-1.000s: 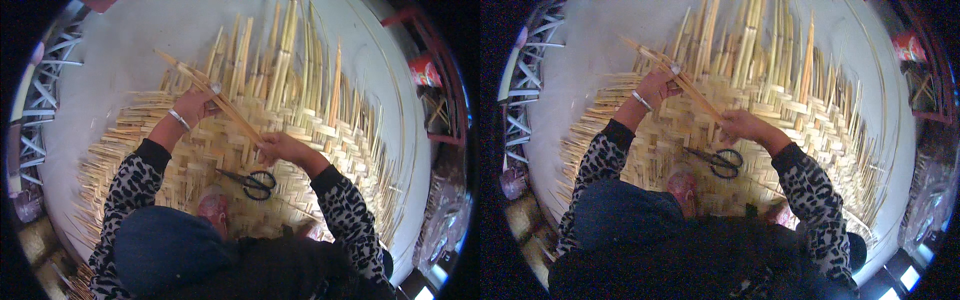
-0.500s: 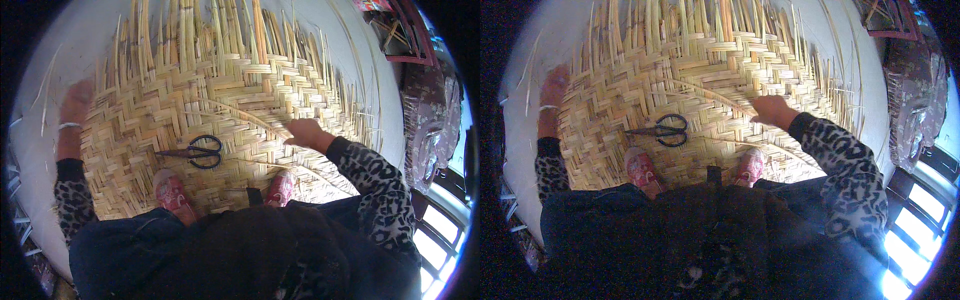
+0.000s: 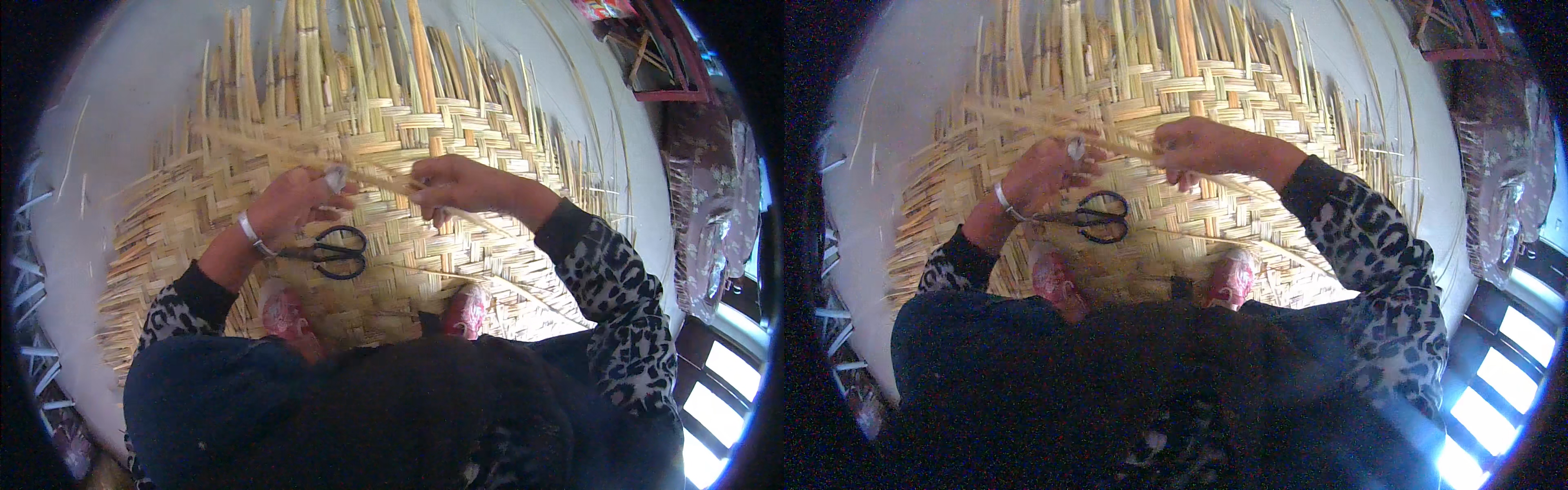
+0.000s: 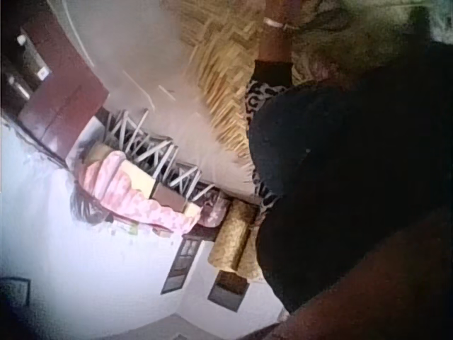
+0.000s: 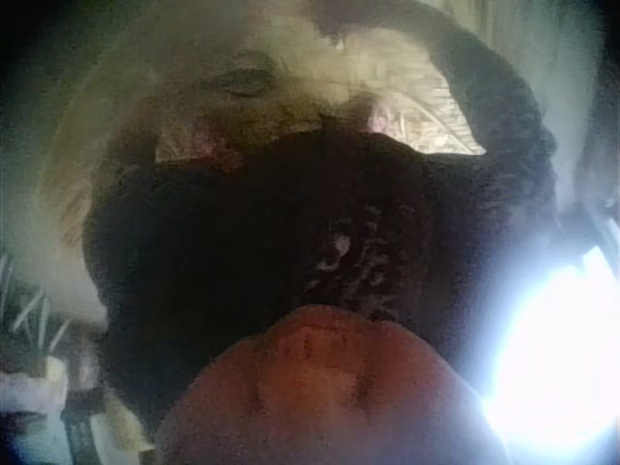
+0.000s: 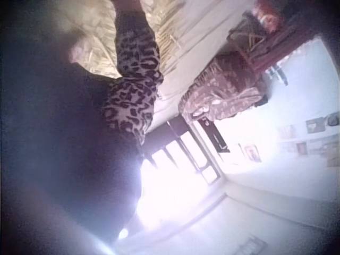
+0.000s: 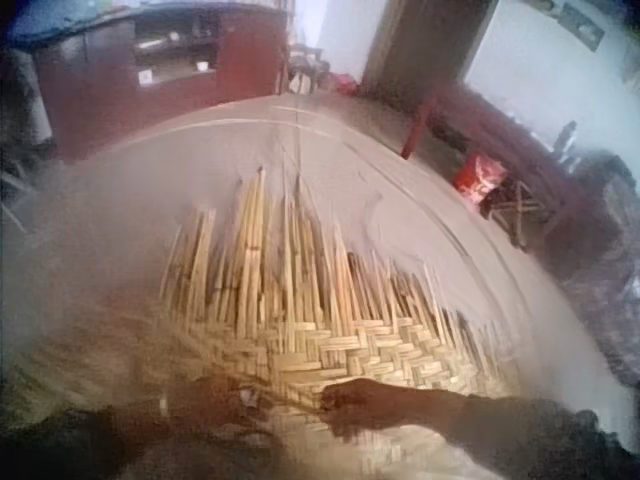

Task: The person weaves a large circular mat or basket base using thin bamboo strips. They interlace the strips by hand, occasionally using scissors to trim excess material, and continue expanding the woven pattern across the floor.

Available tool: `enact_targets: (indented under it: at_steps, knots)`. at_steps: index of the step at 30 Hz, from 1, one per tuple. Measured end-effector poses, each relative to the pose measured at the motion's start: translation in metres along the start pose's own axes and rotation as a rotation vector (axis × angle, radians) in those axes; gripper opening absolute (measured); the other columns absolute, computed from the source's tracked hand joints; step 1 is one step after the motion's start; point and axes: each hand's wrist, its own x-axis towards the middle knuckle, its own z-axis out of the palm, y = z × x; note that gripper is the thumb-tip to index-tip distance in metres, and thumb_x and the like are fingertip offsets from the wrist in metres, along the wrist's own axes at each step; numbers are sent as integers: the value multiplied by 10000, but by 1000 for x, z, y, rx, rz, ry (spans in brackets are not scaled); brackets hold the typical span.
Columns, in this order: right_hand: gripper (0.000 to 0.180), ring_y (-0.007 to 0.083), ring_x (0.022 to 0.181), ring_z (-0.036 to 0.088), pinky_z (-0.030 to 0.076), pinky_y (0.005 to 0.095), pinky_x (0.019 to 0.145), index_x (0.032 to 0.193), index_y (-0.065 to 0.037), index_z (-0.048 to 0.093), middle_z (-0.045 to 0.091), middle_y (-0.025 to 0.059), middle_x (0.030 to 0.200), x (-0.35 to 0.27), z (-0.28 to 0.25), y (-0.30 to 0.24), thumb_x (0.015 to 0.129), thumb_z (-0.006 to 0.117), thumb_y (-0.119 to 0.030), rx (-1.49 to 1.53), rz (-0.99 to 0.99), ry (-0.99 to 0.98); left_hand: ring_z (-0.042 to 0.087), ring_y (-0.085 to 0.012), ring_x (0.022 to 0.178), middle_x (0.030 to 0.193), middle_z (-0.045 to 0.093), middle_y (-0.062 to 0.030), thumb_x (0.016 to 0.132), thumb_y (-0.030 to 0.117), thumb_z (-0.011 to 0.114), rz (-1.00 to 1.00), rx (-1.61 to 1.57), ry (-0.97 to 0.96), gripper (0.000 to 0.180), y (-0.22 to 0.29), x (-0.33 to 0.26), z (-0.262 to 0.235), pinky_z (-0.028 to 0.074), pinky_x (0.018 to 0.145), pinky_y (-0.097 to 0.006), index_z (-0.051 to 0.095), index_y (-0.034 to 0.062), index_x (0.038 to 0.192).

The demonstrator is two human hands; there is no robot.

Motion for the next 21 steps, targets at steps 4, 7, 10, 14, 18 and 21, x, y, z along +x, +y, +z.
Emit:
enact_targets:
  at_steps: [4,7,10,14,18,21]
  knots:
    - [281,145,680,658,543,266,620,1053,-8,572,650,67,783,25,18,-37,962,571,-274,4,24,31,650,-157,953,1104,653,-63,983,315,529,171,-41,206,391,23,-4,-2,544,793,-321,546,42,1263]
    - [284,117,632,630,519,251,580,1043,-23,608,654,42,761,29,15,-44,966,559,-292,-75,30,113,662,-163,910,1051,671,-68,978,288,540,251,-127,339,340,37,-7,-40,546,757,-312,585,38,1204]
    - [274,93,589,598,482,239,529,998,-33,639,646,31,732,26,6,-44,974,546,-290,-169,56,160,668,-177,875,972,683,-69,973,262,547,269,-214,525,277,44,-14,-81,556,749,-320,638,30,1093]
    - [281,90,574,613,471,252,493,985,-51,641,647,29,690,32,-3,-53,956,547,-314,-215,86,193,666,-198,936,987,683,-85,960,240,578,334,-327,399,209,41,-21,-93,555,780,-341,617,60,1059]
    - [292,114,544,619,483,254,487,1003,-38,626,653,49,700,49,-8,-81,961,531,-311,-358,75,206,653,-195,943,1018,677,-85,962,253,579,346,-494,357,220,42,-26,-69,543,811,-345,608,77,1092]
    - [267,110,544,627,493,230,487,981,-21,611,643,48,679,66,6,-97,983,520,-272,-187,-49,36,652,-168,881,1019,671,-78,947,221,605,328,-506,319,223,45,-26,-52,553,770,-312,593,67,1107]
